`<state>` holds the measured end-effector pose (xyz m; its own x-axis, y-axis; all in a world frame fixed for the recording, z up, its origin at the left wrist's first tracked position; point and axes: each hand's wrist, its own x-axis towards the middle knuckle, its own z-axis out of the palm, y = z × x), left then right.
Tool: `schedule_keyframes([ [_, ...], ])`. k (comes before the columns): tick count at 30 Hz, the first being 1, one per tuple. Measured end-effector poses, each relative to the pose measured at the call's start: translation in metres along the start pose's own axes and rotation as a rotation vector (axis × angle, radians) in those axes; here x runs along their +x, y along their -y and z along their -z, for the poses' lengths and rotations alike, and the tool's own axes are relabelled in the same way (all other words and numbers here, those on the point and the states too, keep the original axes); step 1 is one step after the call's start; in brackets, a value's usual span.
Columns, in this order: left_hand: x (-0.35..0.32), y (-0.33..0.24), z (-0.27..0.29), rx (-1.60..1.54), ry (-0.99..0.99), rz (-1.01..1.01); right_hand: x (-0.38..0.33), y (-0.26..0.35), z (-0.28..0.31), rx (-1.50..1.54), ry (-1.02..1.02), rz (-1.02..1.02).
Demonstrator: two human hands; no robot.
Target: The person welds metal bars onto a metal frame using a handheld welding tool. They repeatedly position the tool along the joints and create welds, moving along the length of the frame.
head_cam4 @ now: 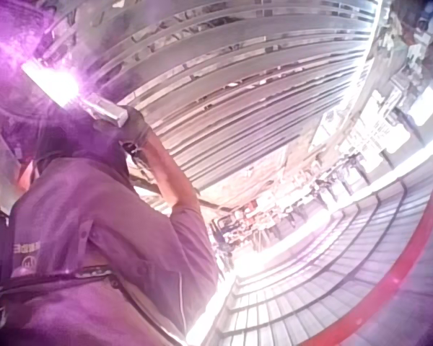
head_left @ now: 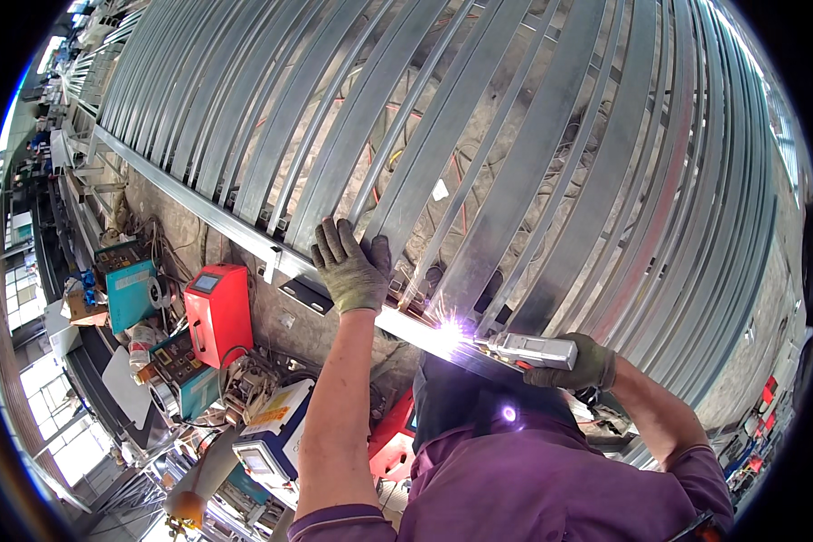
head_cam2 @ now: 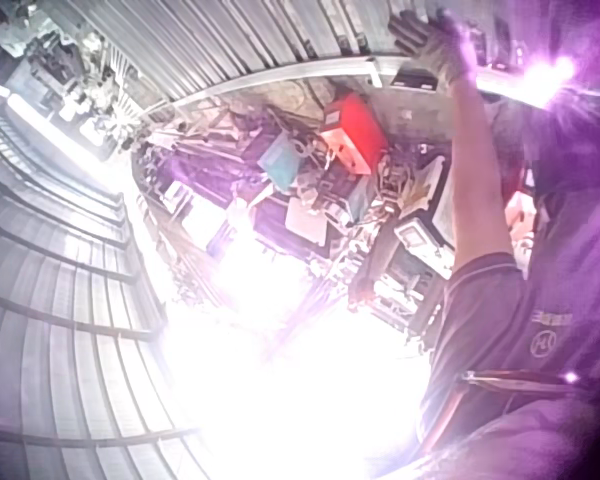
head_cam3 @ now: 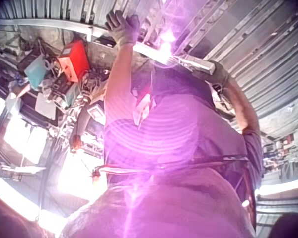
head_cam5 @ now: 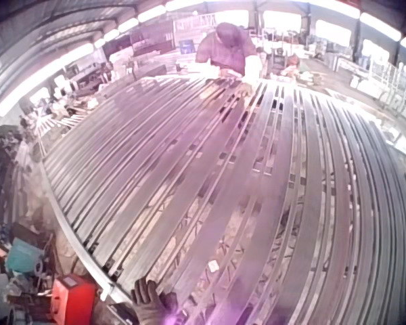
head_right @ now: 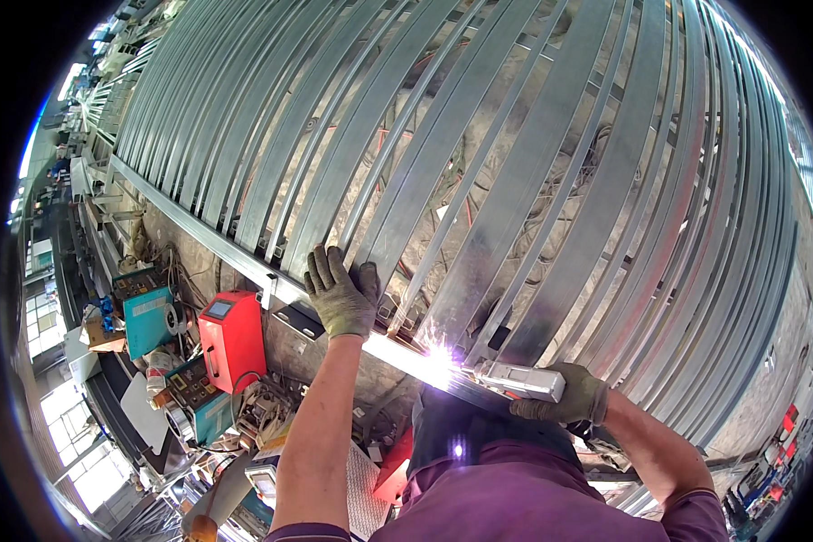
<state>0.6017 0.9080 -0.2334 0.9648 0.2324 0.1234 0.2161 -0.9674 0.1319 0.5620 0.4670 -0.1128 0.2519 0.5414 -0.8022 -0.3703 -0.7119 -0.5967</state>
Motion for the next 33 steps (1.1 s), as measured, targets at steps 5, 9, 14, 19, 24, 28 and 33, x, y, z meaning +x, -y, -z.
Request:
schedule_keyframes([
  [5, -0.001, 0.001, -0.002, 0.003, -0.013, 0.004, -0.001, -0.001, -0.001, -0.023, -0.01, 0.004],
  [9, 0.0, -0.001, 0.0, 0.004, 0.001, 0.015, -0.001, -0.007, -0.004, -0.01, -0.004, -0.013],
  [14, -0.001, 0.001, -0.001, 0.006, 0.028, 0.026, -0.01, 0.002, -0.004, 0.024, -0.025, -0.04],
  [19, 0.001, -0.002, 0.002, -0.001, 0.083, 0.047, -0.029, 0.018, -0.011, 0.05, -0.093, -0.075],
  [24, 0.002, 0.003, 0.011, -0.076, 0.053, 0.031, -0.045, 0.009, -0.029, 0.065, -0.248, -0.038],
  [28, 0.028, -0.006, 0.035, -0.295, 0.099, -0.021, -0.046, 0.005, -0.037, -0.102, -0.326, 0.163],
  [33, 0.101, -0.083, 0.097, -0.344, 0.825, -0.006, -0.036, 0.075, -0.033, -0.031, -0.273, 0.16],
])
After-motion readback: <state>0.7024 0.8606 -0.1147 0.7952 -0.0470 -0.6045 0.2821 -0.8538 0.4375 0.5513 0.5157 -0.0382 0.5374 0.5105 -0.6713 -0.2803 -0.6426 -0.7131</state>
